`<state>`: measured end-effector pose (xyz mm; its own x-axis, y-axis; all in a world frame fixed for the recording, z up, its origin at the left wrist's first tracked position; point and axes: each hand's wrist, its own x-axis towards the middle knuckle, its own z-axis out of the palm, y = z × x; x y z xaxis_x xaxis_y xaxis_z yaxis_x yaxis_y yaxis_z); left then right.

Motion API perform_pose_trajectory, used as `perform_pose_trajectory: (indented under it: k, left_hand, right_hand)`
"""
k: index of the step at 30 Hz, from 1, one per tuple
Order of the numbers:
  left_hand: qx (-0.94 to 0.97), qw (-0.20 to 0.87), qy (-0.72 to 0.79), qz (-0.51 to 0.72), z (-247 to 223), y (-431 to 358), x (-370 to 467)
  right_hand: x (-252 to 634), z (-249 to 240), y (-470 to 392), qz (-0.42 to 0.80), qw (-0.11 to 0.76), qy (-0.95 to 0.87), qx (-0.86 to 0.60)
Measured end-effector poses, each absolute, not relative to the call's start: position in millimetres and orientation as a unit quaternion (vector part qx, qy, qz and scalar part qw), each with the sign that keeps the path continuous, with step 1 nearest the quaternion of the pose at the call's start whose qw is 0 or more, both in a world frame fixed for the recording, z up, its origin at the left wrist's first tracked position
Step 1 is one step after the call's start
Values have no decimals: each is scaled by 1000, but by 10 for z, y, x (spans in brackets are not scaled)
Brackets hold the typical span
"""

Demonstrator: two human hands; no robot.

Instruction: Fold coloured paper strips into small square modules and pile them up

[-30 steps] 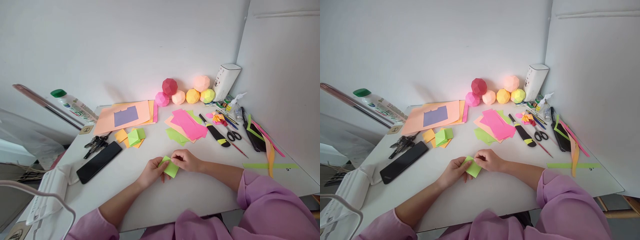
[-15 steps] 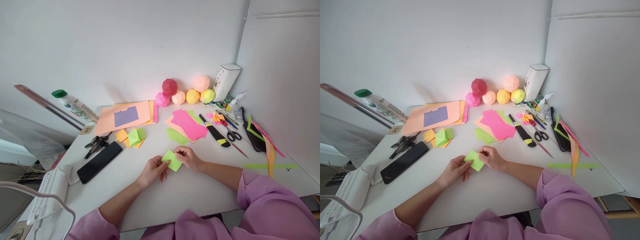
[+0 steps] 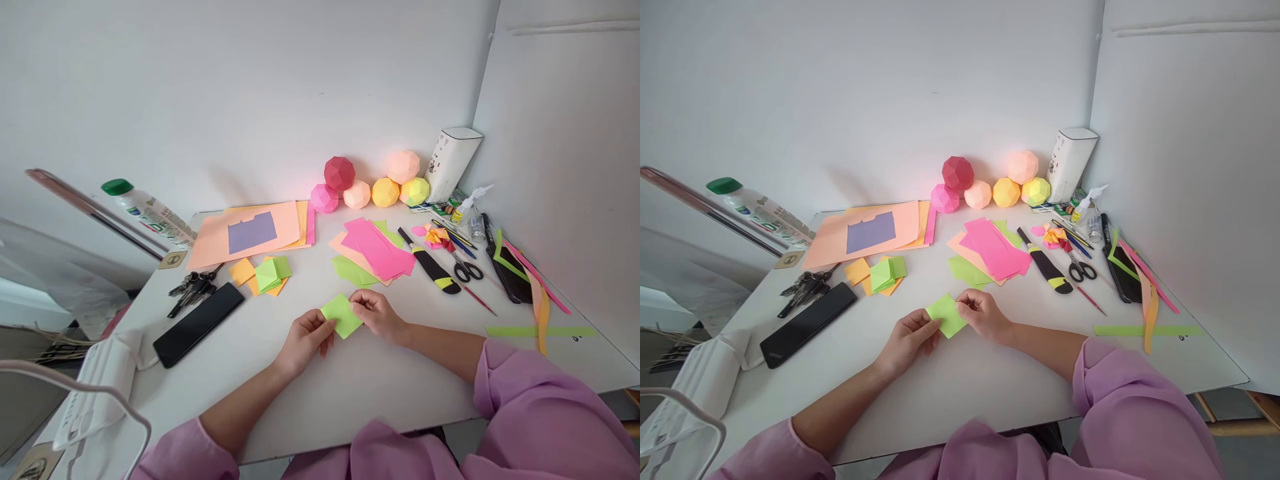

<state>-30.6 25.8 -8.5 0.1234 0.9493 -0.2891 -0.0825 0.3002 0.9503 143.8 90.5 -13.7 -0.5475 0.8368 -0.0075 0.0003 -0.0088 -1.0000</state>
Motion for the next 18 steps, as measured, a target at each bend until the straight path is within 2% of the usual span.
perform_pose_trajectory:
  k: [5, 9, 13, 18]
  left_hand:
    - [399, 576, 517, 492, -91, 244, -309]
    - [364, 608, 490, 509, -111, 263, -341]
    - [405, 642, 475, 446, -91, 261, -352]
    - [502, 638, 495, 309, -45, 218, -317]
  right_hand:
    - [1444, -194, 895, 654, 313, -607, -325]
    - [1467, -175, 901, 678, 267, -617, -297]
    - [1463, -99, 883, 661, 265, -654, -253]
    - [1414, -101, 811, 521, 256, -778, -240]
